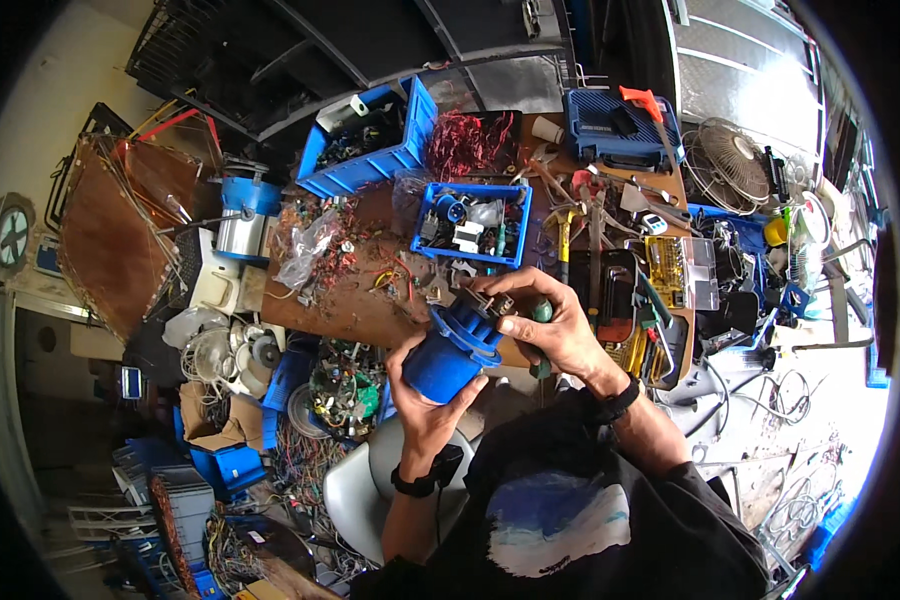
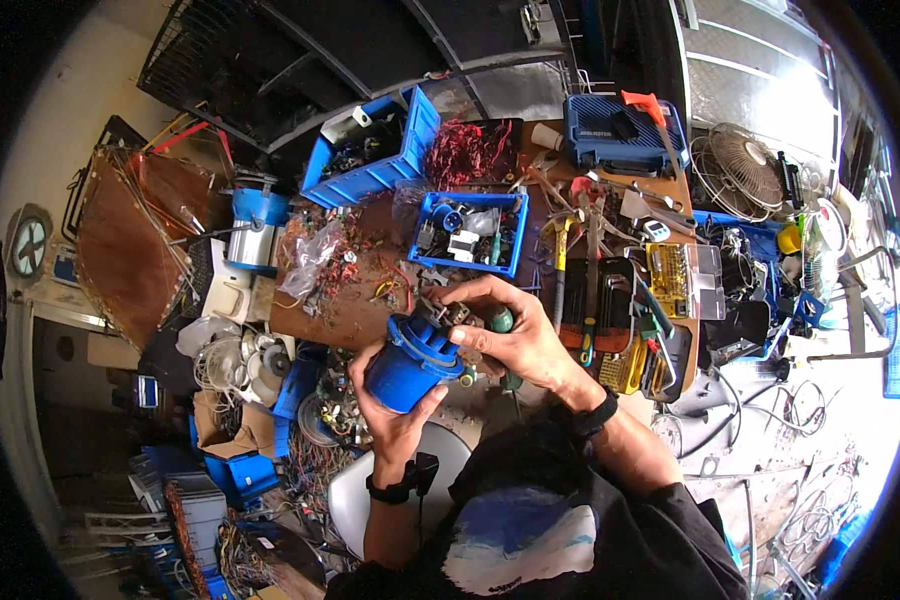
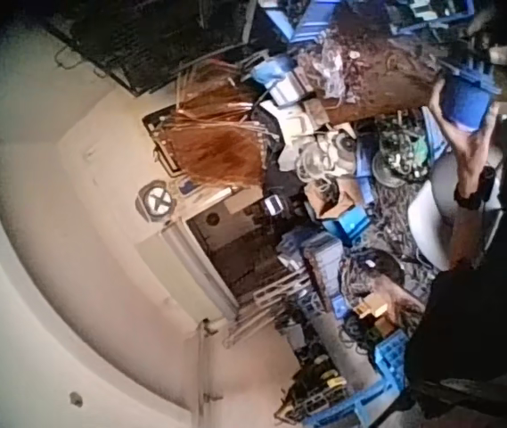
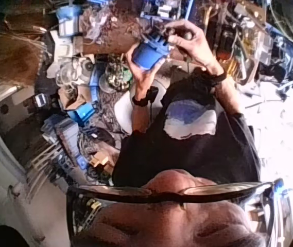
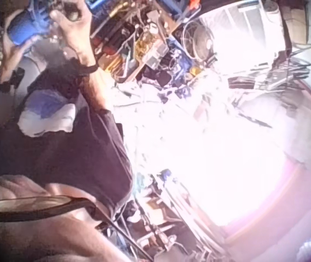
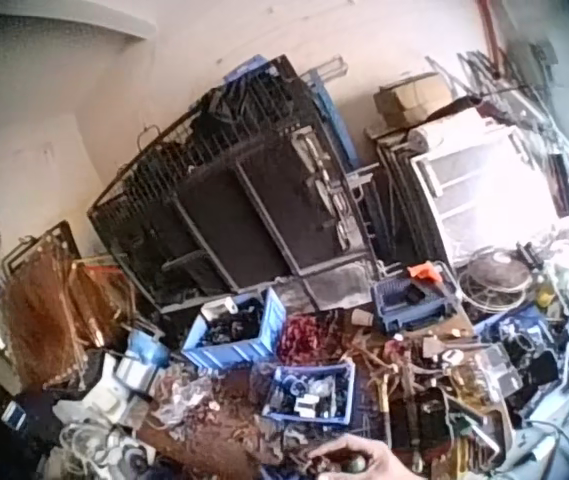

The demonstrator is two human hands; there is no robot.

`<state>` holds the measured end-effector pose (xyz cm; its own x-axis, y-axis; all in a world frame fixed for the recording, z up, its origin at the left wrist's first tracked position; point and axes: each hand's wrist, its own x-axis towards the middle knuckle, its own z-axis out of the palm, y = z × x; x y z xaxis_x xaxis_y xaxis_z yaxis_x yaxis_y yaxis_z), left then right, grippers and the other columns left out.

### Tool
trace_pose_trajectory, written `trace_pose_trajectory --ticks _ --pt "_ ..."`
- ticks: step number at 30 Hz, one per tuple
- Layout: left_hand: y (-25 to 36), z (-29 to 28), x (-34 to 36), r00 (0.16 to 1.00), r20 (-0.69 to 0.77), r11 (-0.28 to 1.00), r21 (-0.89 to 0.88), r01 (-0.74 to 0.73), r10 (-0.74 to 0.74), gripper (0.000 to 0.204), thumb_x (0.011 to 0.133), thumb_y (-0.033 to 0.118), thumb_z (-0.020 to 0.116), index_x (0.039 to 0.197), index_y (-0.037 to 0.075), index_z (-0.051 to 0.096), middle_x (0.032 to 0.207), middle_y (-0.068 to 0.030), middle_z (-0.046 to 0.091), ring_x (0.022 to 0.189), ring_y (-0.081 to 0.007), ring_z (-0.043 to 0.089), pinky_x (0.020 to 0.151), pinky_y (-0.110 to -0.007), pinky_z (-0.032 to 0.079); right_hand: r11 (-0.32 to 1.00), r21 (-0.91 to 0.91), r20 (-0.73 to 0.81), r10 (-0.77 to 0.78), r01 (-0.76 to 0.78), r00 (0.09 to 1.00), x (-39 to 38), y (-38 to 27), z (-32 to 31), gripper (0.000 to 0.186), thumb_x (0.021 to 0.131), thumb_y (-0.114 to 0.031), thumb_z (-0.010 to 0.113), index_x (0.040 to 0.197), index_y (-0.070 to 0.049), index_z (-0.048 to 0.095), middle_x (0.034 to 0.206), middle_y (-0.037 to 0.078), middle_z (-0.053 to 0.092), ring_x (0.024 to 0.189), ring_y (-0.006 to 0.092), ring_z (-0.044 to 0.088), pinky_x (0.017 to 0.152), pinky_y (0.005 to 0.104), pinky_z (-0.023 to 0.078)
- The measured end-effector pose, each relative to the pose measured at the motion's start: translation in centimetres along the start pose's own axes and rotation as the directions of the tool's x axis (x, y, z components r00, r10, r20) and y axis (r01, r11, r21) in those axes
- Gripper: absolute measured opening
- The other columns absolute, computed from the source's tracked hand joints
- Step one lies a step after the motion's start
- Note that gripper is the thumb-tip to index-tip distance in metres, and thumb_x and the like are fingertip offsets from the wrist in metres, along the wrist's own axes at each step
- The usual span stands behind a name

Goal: The person holds a blue cylindrical electrical component and uses a green-handled screwdriver to tighten screws on its side. The person rotates the component to access different screws and continues the tightening process throughout the clip.

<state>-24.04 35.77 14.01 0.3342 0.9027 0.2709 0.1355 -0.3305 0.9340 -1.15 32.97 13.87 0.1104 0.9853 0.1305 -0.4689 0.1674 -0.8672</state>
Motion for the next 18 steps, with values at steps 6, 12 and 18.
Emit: trace_pose_trajectory --ticks 6,12,18 --pt "-1.1 0.3 -0.9 0.995 0.044 0.985 -0.143 0.094 -0.088 0.101 0.075 0.017 0.099 0.152 0.004 0.036 0.141 -0.0148 0.052 0.126 -0.0256 0.059 0.106 -0.042 0.053 0.994 -0.086 0.038 0.077 -0.074 0.996 -1.8 -2.4 0.2 0.023 0.102 -0.010 0.074 0.124 -0.003 0.078 0.148 0.018 0.067 0.136 0.0261 0.063 0.115 0.0406 0.050" --pt "-4.0 0.4 -1.6 0.995 0.040 0.995 0.016 -0.097 0.097 0.096 0.076 0.023 0.101 0.149 0.004 0.043 0.144 -0.0186 0.057 0.130 -0.0313 0.061 0.110 -0.048 0.052 0.993 -0.097 -0.005 0.062 -0.062 0.998 -2.5 -1.8 0.6 0.013 0.100 -0.004 0.074 0.113 -0.002 0.075 0.145 0.019 0.069 0.132 0.0229 0.065 0.113 0.0395 0.051" --pt "-6.0 0.0 -2.3 0.985 0.056 0.983 0.080 -0.165 0.161 0.092 0.075 0.025 0.101 0.146 0.006 0.046 0.145 -0.0196 0.056 0.130 -0.0343 0.061 0.110 -0.050 0.051 0.961 -0.241 0.065 -0.124 0.136 0.990 -2.7 -1.0 0.6 0.011 0.097 -0.003 0.077 0.107 -0.002 0.073 0.143 0.019 0.070 0.138 0.0281 0.063 0.116 0.0422 0.050"
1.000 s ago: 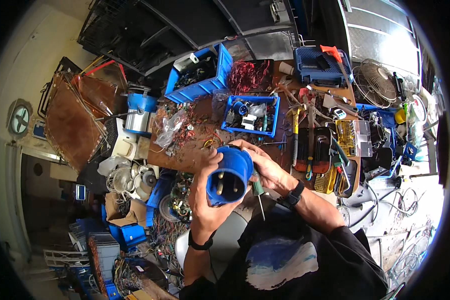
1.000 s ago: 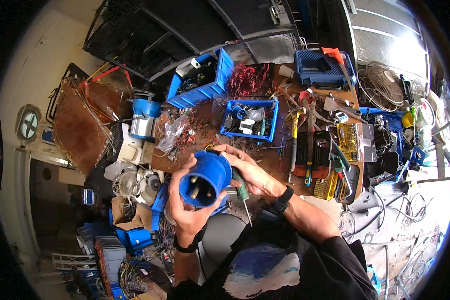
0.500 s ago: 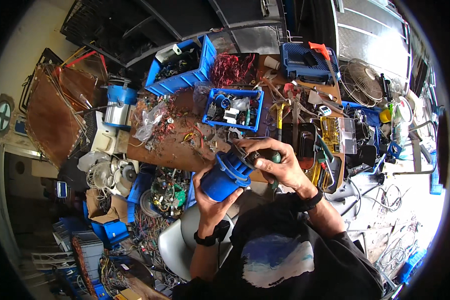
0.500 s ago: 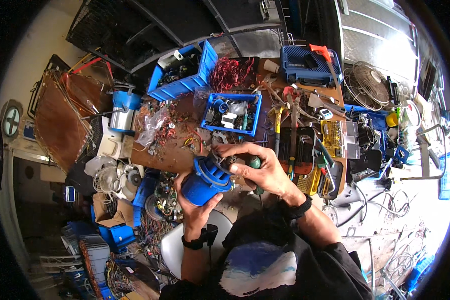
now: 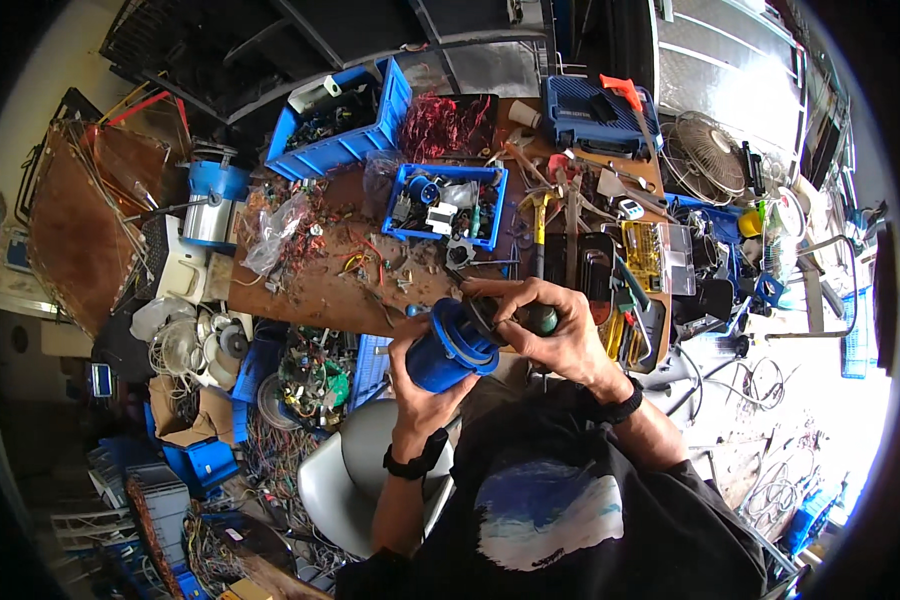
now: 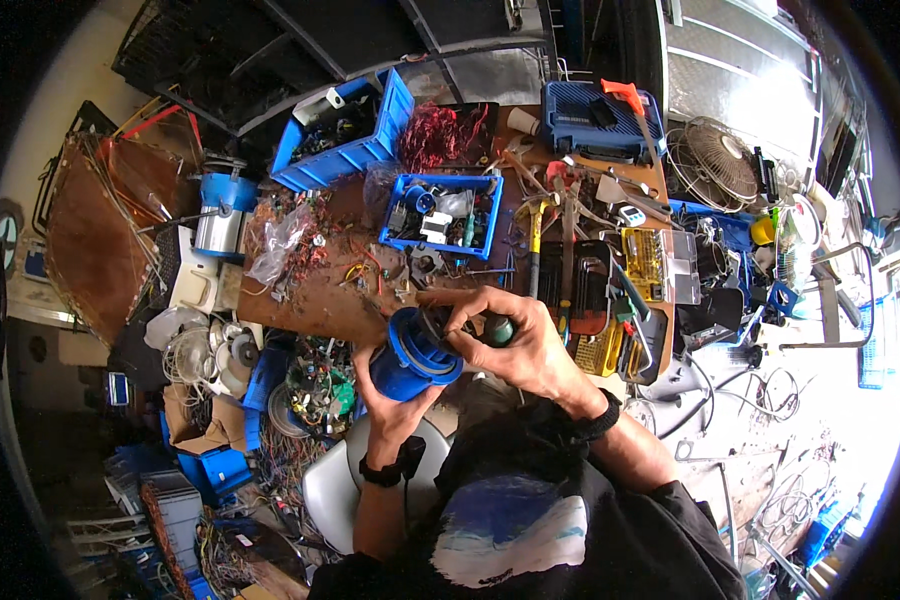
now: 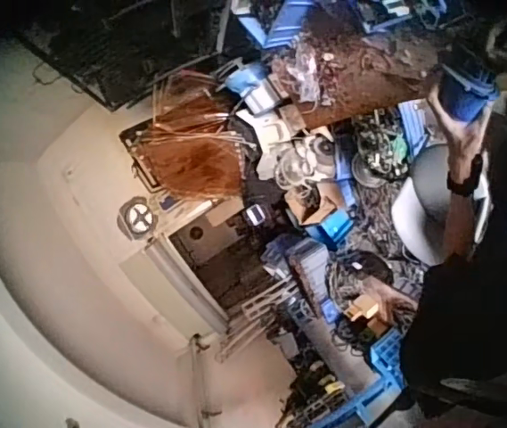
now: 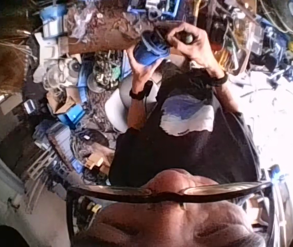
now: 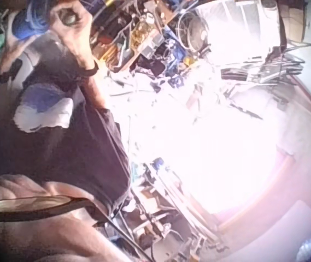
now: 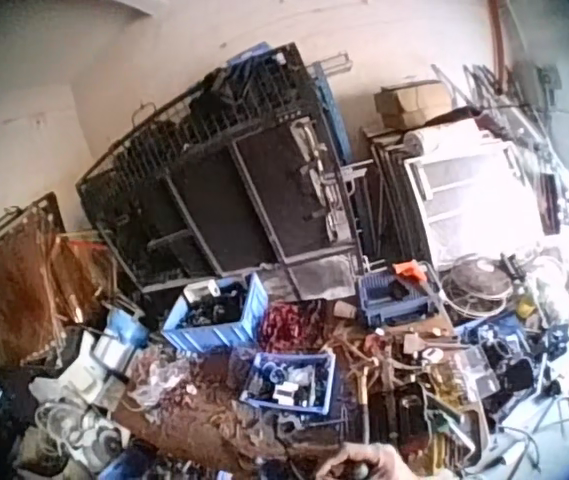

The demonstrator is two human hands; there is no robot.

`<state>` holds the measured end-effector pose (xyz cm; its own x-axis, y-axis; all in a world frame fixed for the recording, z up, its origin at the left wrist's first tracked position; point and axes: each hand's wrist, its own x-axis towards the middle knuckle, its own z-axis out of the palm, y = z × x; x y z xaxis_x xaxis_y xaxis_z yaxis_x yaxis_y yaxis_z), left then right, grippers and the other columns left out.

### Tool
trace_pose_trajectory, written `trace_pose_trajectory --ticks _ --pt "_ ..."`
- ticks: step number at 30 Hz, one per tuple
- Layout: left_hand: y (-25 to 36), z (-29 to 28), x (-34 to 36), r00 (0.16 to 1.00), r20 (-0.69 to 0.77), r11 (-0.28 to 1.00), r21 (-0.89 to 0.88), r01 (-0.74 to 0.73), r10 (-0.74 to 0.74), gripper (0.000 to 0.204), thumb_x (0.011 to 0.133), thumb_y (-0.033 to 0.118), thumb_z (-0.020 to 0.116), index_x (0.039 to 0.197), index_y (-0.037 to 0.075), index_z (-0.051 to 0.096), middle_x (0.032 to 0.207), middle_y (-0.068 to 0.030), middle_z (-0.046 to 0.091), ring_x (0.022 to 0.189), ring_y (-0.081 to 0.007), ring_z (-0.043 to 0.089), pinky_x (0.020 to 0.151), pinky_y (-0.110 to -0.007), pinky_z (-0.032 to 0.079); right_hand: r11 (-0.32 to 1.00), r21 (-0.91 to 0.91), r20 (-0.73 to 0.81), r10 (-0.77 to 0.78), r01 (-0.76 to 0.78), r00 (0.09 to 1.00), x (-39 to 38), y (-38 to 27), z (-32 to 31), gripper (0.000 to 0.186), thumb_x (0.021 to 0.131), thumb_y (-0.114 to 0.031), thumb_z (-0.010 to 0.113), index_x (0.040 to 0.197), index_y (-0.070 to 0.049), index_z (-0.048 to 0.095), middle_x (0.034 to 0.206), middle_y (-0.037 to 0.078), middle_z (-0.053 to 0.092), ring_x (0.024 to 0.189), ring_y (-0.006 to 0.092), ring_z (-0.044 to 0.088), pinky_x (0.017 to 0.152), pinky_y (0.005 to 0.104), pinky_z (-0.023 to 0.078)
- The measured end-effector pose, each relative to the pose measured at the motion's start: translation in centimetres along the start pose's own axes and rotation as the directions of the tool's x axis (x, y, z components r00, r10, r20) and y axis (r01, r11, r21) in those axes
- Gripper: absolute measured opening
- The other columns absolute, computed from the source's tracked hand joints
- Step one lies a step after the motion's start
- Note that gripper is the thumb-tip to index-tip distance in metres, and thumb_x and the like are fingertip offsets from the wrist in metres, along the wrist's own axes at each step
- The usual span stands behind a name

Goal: The person holds a blue cylindrical electrical component and uses a green-handled screwdriver to tighten screws on its side. The person rotates the component to access different screws and continues the tightening process throughout the clip.

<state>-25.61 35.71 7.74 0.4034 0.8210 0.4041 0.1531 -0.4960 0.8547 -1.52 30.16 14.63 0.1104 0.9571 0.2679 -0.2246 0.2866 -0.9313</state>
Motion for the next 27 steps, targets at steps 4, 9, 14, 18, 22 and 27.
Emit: trace_pose_trajectory --ticks 4,9,14,18,22,27 --pt "-0.6 0.4 -0.2 0.993 0.003 0.978 -0.169 0.119 -0.120 0.089 0.075 0.026 0.102 0.144 0.005 0.050 0.140 -0.0169 0.060 0.126 -0.0308 0.064 0.107 -0.046 0.054 0.991 -0.118 0.100 -0.046 0.058 0.994 -0.1 -0.6 0.0 0.014 0.094 -0.003 0.080 0.107 -0.003 0.074 0.143 0.021 0.069 0.144 0.0316 0.059 0.116 0.0447 0.050" --pt "0.1 1.2 1.1 0.974 0.093 0.957 -0.186 0.223 -0.209 0.084 0.073 0.021 0.103 0.141 0.003 0.057 0.131 -0.0117 0.068 0.119 -0.0231 0.071 0.103 -0.038 0.058 0.954 -0.234 0.229 -0.134 0.188 0.964 0.3 -1.3 0.3 0.025 0.091 -0.005 0.084 0.114 -0.002 0.073 0.145 0.021 0.068 0.143 0.0351 0.060 0.119 0.0483 0.048" --pt "-0.4 2.5 0.1 0.895 0.175 0.761 -0.476 0.441 -0.410 0.088 0.073 0.014 0.102 0.146 0.003 0.054 0.135 -0.0112 0.069 0.122 -0.0222 0.071 0.103 -0.038 0.060 0.987 -0.149 0.006 -0.064 0.064 0.998 0.0 -1.6 0.6 0.034 0.089 -0.012 0.089 0.117 -0.002 0.072 0.147 0.019 0.067 0.142 0.0320 0.061 0.118 0.0454 0.048" --pt "-0.7 3.6 0.5 0.925 0.125 0.748 -0.554 0.366 -0.360 0.091 0.073 0.011 0.100 0.148 0.003 0.050 0.139 -0.0125 0.067 0.124 -0.0223 0.070 0.103 -0.040 0.061 0.963 -0.269 -0.055 -0.025 0.009 0.998 -0.4 -1.5 -1.1 0.061 0.077 -0.022 0.099 0.126 -0.002 0.070 0.148 0.019 0.066 0.138 0.0293 0.063 0.115 0.0439 0.049" --pt "0.1 5.1 2.7 0.981 0.143 0.793 -0.580 0.188 -0.128 0.093 0.077 0.011 0.097 0.153 0.003 0.045 0.140 -0.0121 0.062 0.126 -0.0244 0.066 0.108 -0.039 0.058 0.899 -0.436 0.077 -0.010 0.042 0.997 -1.1 -0.9 -1.3 0.104 0.067 -0.033 0.105 0.151 -0.002 0.054 0.148 0.019 0.065 0.137 0.0289 0.065 0.114 0.0442 0.052" --pt "-2.9 7.0 1.9 0.949 0.275 0.851 -0.452 0.267 -0.152 0.104 0.070 0.005 0.099 0.157 0.005 0.042 0.154 -0.0114 0.048 0.142 -0.0284 0.054 0.119 -0.043 0.048 0.866 -0.492 0.004 0.103 -0.088 0.995 -2.6 0.8 -2.8 0.102 0.070 -0.037 0.102 0.153 -0.003 0.053 0.144 0.020 0.067 0.132 0.0359 0.067 0.110 0.0458 0.056"
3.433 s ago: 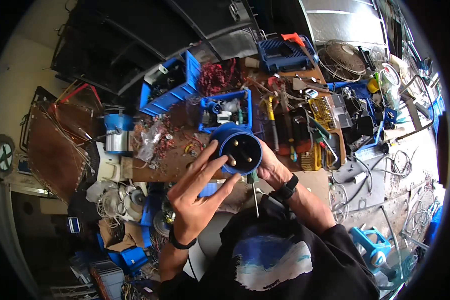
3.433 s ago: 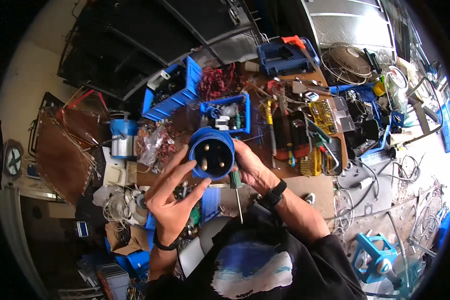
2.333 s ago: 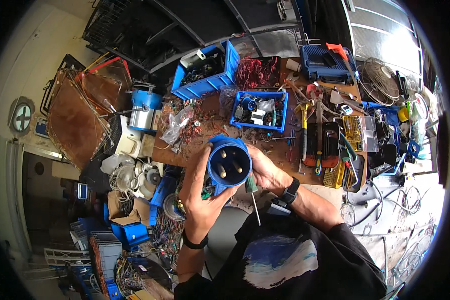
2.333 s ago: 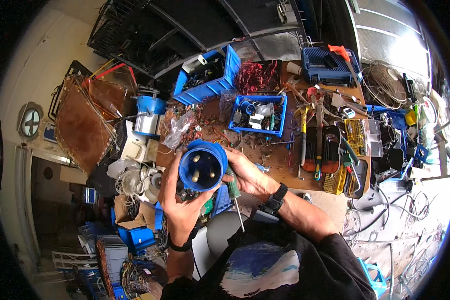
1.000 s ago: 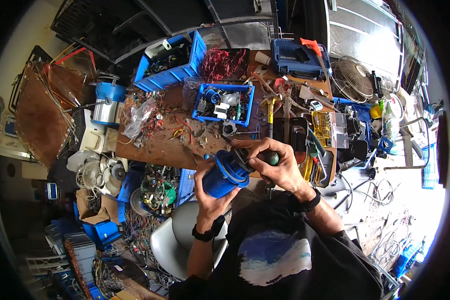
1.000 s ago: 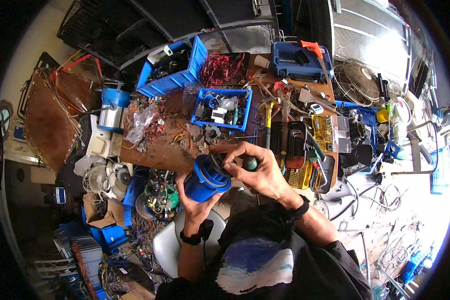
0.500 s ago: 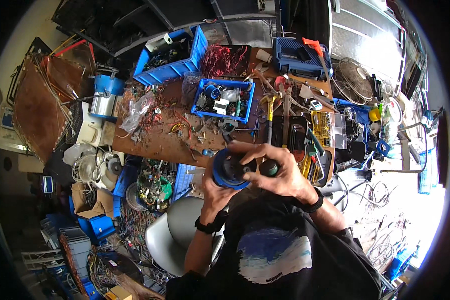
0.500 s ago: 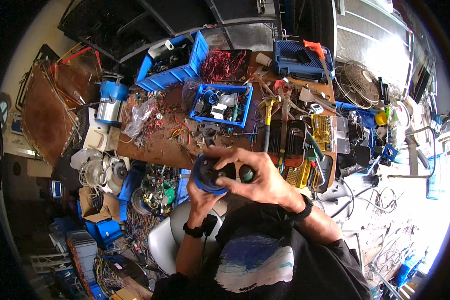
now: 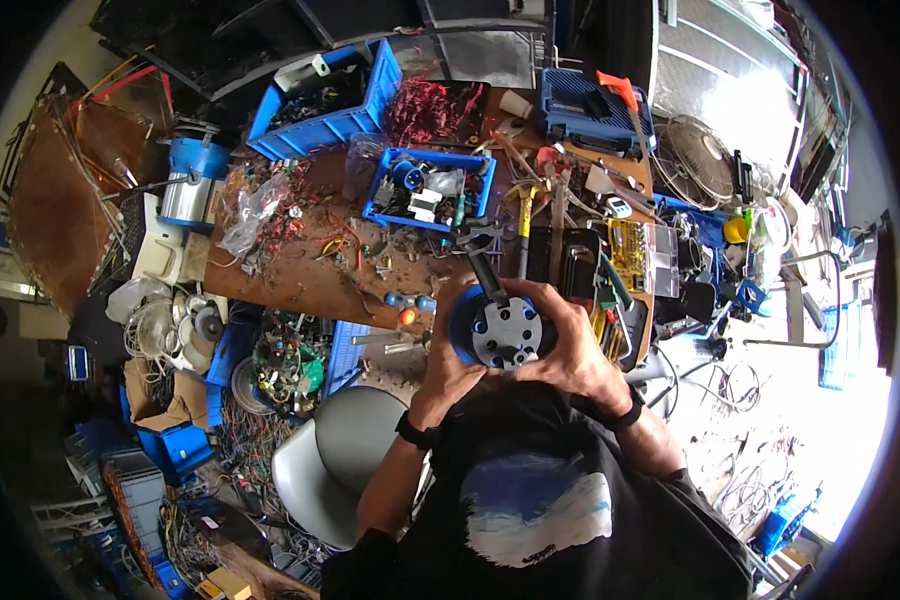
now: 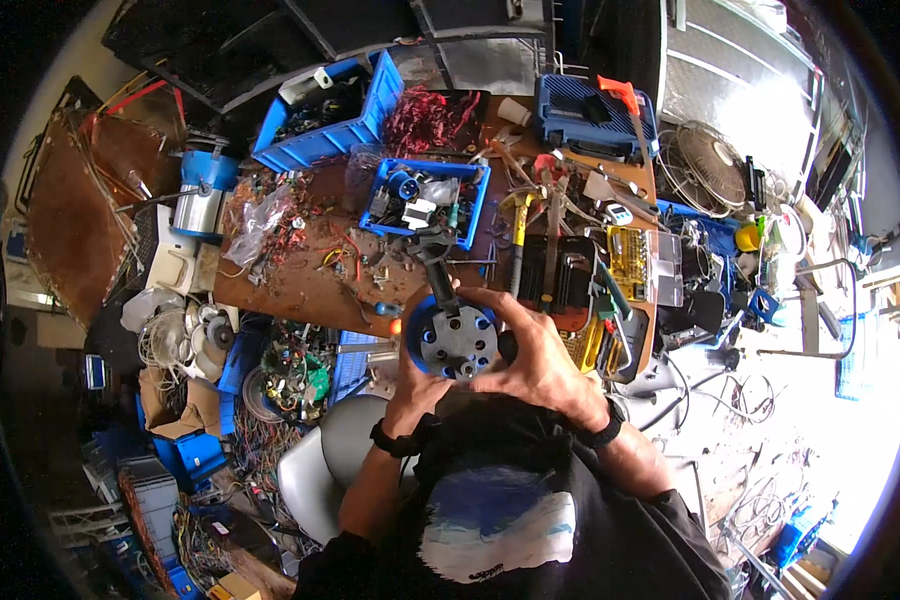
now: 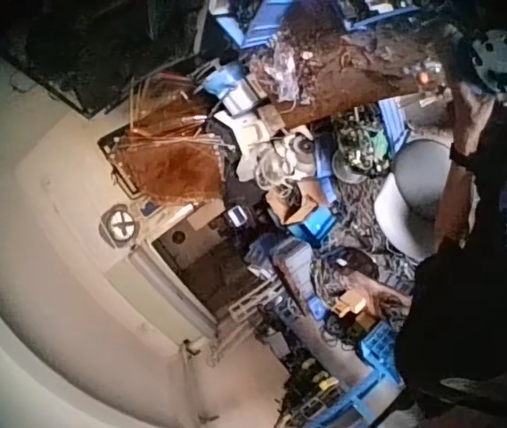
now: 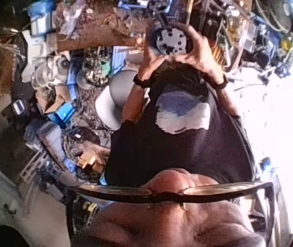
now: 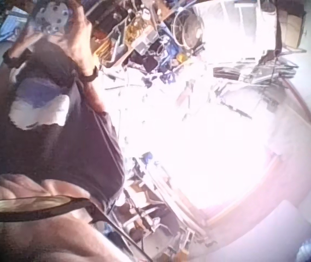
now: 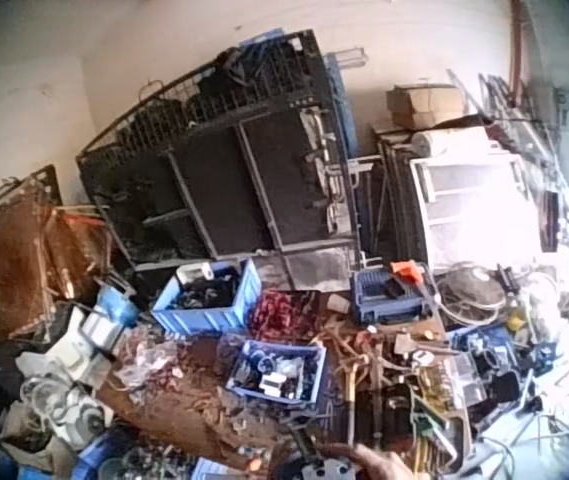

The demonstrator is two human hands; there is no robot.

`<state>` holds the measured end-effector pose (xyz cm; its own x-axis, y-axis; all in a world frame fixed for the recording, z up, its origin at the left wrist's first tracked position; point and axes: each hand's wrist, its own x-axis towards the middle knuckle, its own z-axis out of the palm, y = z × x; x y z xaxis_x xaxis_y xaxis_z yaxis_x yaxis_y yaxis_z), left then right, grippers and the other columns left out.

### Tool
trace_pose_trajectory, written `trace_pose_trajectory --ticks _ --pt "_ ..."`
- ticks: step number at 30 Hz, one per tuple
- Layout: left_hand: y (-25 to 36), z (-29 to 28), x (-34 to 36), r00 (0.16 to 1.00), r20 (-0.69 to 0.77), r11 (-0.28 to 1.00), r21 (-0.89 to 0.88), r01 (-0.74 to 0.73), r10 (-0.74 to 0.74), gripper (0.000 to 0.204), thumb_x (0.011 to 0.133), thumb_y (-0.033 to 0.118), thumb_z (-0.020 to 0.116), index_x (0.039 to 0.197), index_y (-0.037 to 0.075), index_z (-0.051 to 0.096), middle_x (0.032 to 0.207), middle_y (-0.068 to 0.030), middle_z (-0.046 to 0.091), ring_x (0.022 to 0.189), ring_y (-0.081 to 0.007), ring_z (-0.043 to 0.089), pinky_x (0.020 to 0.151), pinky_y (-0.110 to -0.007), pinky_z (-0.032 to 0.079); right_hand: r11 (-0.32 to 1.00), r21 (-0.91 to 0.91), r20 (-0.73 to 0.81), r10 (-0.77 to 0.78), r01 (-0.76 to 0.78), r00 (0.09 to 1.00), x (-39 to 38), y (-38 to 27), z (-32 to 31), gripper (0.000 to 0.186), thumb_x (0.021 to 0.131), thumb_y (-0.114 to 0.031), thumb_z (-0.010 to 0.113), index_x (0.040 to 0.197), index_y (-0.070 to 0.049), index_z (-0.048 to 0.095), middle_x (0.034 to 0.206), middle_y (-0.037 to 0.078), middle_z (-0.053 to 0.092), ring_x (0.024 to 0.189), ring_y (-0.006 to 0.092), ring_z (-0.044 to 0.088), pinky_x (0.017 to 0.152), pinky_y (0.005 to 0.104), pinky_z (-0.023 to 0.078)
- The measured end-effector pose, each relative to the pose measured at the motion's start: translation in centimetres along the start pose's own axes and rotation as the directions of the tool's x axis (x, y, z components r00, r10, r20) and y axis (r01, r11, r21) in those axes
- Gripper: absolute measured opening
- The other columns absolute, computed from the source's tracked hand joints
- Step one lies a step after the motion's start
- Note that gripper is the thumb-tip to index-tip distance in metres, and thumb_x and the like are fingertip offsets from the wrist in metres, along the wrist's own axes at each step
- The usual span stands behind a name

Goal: The person holds a blue cylindrical electrical component and uses a green-handled screwdriver to tighten screws on its side. The person rotates the component to access different screws and continues the tightening process throughout the clip.

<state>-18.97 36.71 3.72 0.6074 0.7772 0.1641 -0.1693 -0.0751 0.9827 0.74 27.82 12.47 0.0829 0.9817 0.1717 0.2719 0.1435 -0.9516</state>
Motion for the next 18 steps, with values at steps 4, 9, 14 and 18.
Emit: trace_pose_trajectory --ticks 4,9,14,18 --pt "2.3 1.7 1.8 0.984 0.172 0.975 0.205 -0.083 0.048 0.112 0.069 0.003 0.099 0.164 0.006 0.038 0.165 -0.0147 0.042 0.149 -0.0338 0.049 0.127 -0.043 0.039 0.999 -0.045 -0.096 0.000 -0.005 0.995 -1.5 2.5 -1.2 0.099 0.069 -0.034 0.101 0.151 -0.002 0.054 0.139 0.019 0.068 0.130 0.0381 0.068 0.109 0.0449 0.056" --pt "3.2 3.7 3.9 0.973 0.217 0.848 0.500 -0.175 0.073 0.093 0.072 0.011 0.099 0.153 0.002 0.054 0.153 -0.0174 0.059 0.146 -0.0325 0.054 0.123 -0.044 0.044 0.979 -0.199 -0.175 0.011 -0.046 0.984 -3.8 2.5 -3.4 0.098 0.071 -0.035 0.100 0.150 0.000 0.054 0.136 0.020 0.068 0.129 0.0377 0.068 0.107 0.0434 0.056" --pt "-1.5 7.5 8.0 0.948 0.272 0.978 0.168 0.125 -0.168 0.081 0.076 0.011 0.096 0.147 0.001 0.059 0.139 -0.0171 0.071 0.131 -0.0260 0.068 0.110 -0.039 0.055 0.952 -0.160 -0.405 0.178 -0.262 0.897 -3.3 6.7 -5.4 0.092 0.069 -0.032 0.101 0.143 0.003 0.060 0.119 0.024 0.075 0.116 0.0298 0.076 0.100 0.0398 0.058" --pt "-1.9 10.3 10.1 0.932 0.348 0.978 0.207 0.025 -0.097 0.086 0.079 0.004 0.093 0.155 0.004 0.052 0.143 -0.0141 0.069 0.132 -0.0210 0.066 0.112 -0.038 0.055 0.952 -0.055 -0.491 0.237 -0.302 0.838 -3.9 7.9 -7.9 0.087 0.072 -0.034 0.100 0.141 0.002 0.062 0.122 0.020 0.076 0.116 0.0227 0.074 0.097 0.0374 0.059"
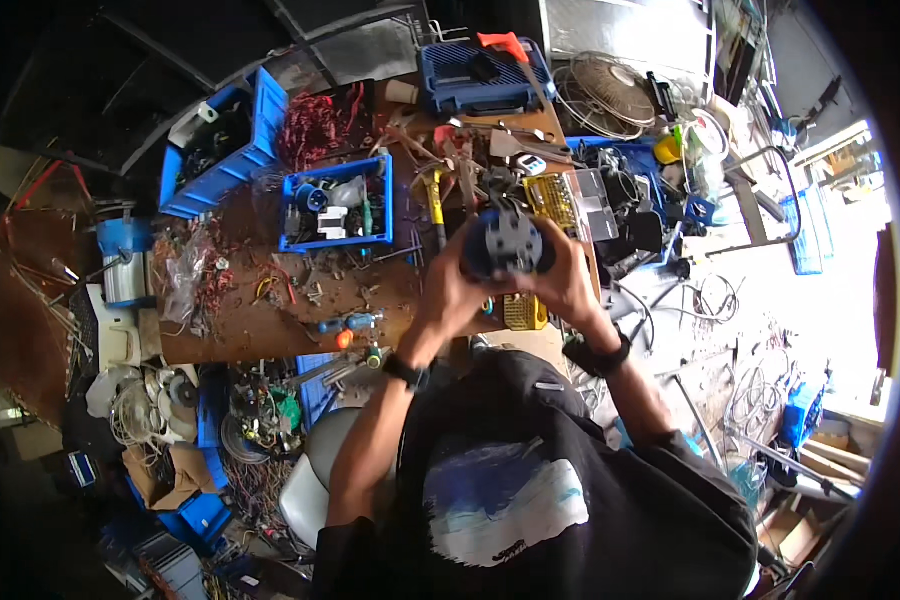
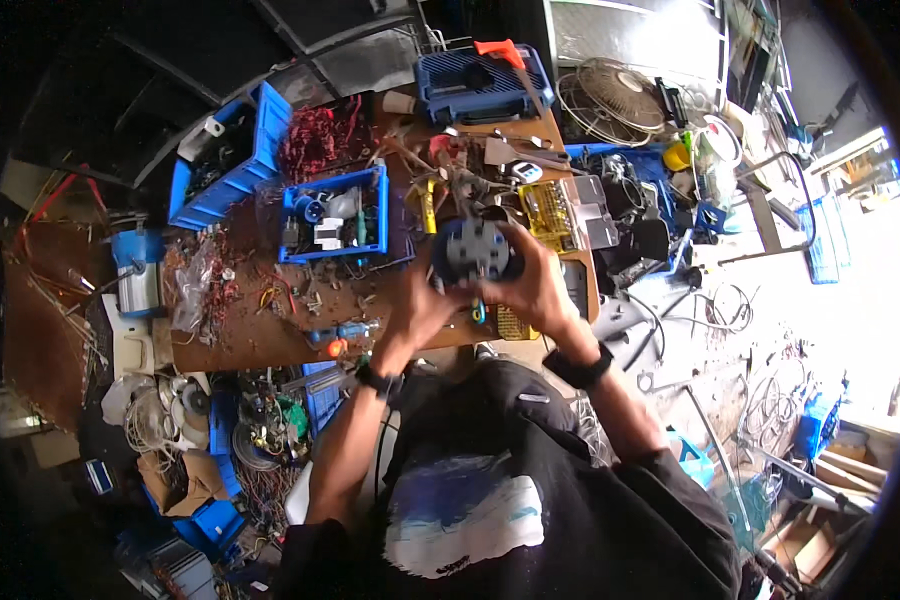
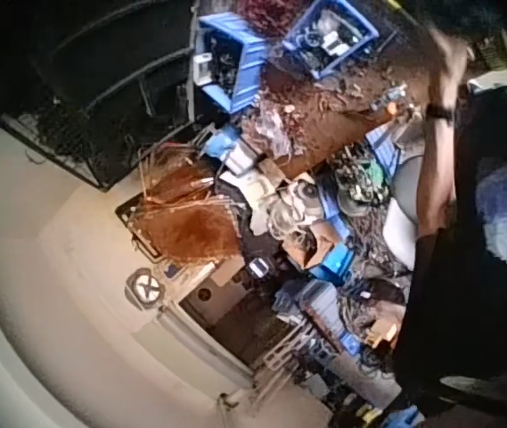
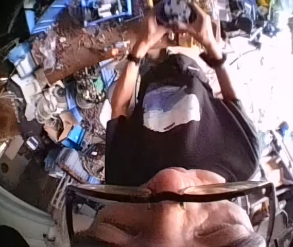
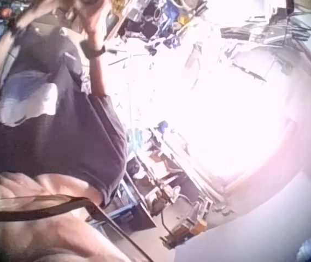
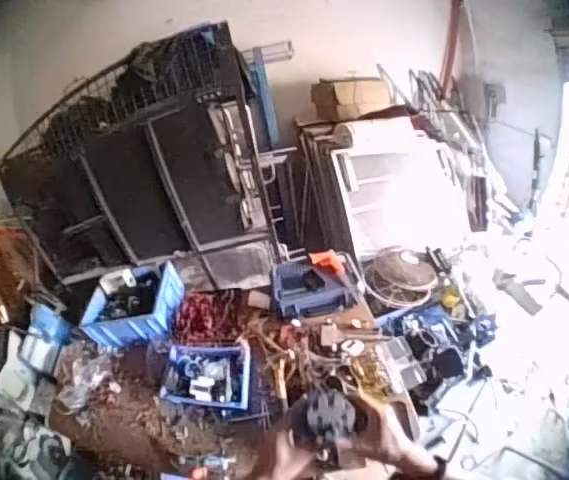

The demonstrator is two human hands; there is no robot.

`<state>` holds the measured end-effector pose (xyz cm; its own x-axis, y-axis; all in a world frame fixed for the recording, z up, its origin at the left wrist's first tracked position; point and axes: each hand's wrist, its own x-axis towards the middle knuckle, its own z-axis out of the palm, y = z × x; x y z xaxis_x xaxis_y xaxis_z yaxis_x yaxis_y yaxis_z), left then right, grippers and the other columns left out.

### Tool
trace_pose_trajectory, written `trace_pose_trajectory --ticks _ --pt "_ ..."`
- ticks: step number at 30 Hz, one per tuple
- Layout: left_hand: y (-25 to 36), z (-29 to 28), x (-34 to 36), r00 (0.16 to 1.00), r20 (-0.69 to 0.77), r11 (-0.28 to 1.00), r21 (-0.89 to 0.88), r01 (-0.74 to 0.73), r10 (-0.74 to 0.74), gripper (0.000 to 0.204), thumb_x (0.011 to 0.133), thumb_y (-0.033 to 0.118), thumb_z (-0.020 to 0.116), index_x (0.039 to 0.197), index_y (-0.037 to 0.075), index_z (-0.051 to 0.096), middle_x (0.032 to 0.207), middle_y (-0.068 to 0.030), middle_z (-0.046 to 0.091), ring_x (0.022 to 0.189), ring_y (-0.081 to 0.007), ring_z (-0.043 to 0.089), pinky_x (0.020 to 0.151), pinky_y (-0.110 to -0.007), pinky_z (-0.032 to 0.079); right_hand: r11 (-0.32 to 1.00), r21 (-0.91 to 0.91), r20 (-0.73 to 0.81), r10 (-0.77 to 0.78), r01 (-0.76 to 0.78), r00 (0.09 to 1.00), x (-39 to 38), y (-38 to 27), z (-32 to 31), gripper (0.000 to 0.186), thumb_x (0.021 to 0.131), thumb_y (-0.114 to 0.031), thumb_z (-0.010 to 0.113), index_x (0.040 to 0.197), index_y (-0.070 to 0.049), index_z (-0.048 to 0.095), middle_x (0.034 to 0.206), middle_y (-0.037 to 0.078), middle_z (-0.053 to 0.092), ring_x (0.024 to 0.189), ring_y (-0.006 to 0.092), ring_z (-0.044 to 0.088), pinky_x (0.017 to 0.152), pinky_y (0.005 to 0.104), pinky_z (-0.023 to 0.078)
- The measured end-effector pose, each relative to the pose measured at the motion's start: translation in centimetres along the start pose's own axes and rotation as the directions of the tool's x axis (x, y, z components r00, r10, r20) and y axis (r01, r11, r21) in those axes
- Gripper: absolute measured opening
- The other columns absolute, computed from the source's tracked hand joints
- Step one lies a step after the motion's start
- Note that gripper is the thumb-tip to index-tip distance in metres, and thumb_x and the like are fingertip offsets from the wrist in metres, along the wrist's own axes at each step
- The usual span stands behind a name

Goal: The person holds a blue cylindrical electrical component and uses a green-handled screwdriver to tighten screws on its side. The person rotates the component to access different screws and continues the tightening process throughout the clip.

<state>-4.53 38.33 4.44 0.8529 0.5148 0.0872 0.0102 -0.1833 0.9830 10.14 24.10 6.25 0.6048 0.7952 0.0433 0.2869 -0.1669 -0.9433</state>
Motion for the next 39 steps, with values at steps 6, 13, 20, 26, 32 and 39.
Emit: trace_pose_trajectory --ticks 6,13,20,26,32,39 --pt "1.3 0.2 4.4 0.984 0.093 0.984 0.074 -0.159 0.152 0.090 0.081 0.007 0.092 0.160 0.007 0.048 0.156 -0.0148 0.060 0.144 -0.0253 0.057 0.122 -0.040 0.045 0.985 -0.170 -0.217 -0.077 0.040 0.973 1.8 0.2 -3.1 0.080 0.073 -0.029 0.101 0.137 0.004 0.065 0.113 0.018 0.080 0.106 0.0230 0.078 0.095 0.0367 0.061" --pt "0.5 0.4 3.6 0.984 0.131 0.976 0.166 -0.142 0.121 0.100 0.082 0.015 0.094 0.166 0.008 0.040 0.166 -0.0155 0.049 0.156 -0.0288 0.043 0.130 -0.043 0.035 0.999 0.031 -0.204 -0.021 0.028 0.979 0.2 1.3 -4.3 0.082 0.073 -0.032 0.102 0.133 0.008 0.066 0.114 0.016 0.079 0.104 0.0174 0.075 0.093 0.0338 0.061" --pt "1.6 0.6 1.7 0.989 0.140 0.998 0.030 0.049 -0.052 0.087 0.079 0.019 0.096 0.152 0.004 0.053 0.143 -0.0175 0.067 0.134 -0.0286 0.065 0.113 -0.041 0.053 0.932 0.218 0.050 0.287 -0.291 0.957 -0.6 -1.4 -2.0 0.081 0.081 -0.032 0.097 0.141 0.009 0.062 0.123 0.016 0.077 0.112 0.0172 0.070 0.100 0.0338 0.057" --pt "3.7 -0.5 -0.2 0.999 -0.021 0.986 0.159 0.045 -0.042 0.073 0.079 0.024 0.096 0.139 0.001 0.061 0.119 -0.0183 0.077 0.111 -0.0345 0.076 0.095 -0.044 0.061 0.979 0.144 -0.007 0.145 -0.142 0.989 -0.7 -0.7 0.1 0.085 0.083 -0.035 0.096 0.148 0.003 0.058 0.136 0.019 0.070 0.121 0.0199 0.067 0.102 0.0354 0.056" --pt "4.6 -1.6 -1.4 0.993 -0.108 0.945 0.318 0.080 -0.048 0.070 0.075 0.028 0.097 0.131 0.001 0.065 0.114 -0.0216 0.077 0.106 -0.0373 0.077 0.091 -0.046 0.061 0.942 0.321 0.089 0.075 -0.100 0.993 0.4 -1.6 -0.5 0.070 0.086 -0.035 0.093 0.141 -0.002 0.067 0.126 0.013 0.073 0.102 0.0150 0.070 0.081 0.0312 0.060" --pt "6.0 -1.6 -2.4 0.988 -0.150 0.943 0.332 0.021 0.031 0.074 0.078 0.028 0.097 0.137 0.002 0.061 0.119 -0.0209 0.074 0.109 -0.0356 0.075 0.093 -0.045 0.061 0.852 0.411 0.162 0.282 -0.324 0.946 0.9 -4.5 -1.0 0.050 0.095 -0.035 0.084 0.131 -0.002 0.072 0.093 0.001 0.071 0.071 0.0049 0.062 0.064 0.0221 0.051"
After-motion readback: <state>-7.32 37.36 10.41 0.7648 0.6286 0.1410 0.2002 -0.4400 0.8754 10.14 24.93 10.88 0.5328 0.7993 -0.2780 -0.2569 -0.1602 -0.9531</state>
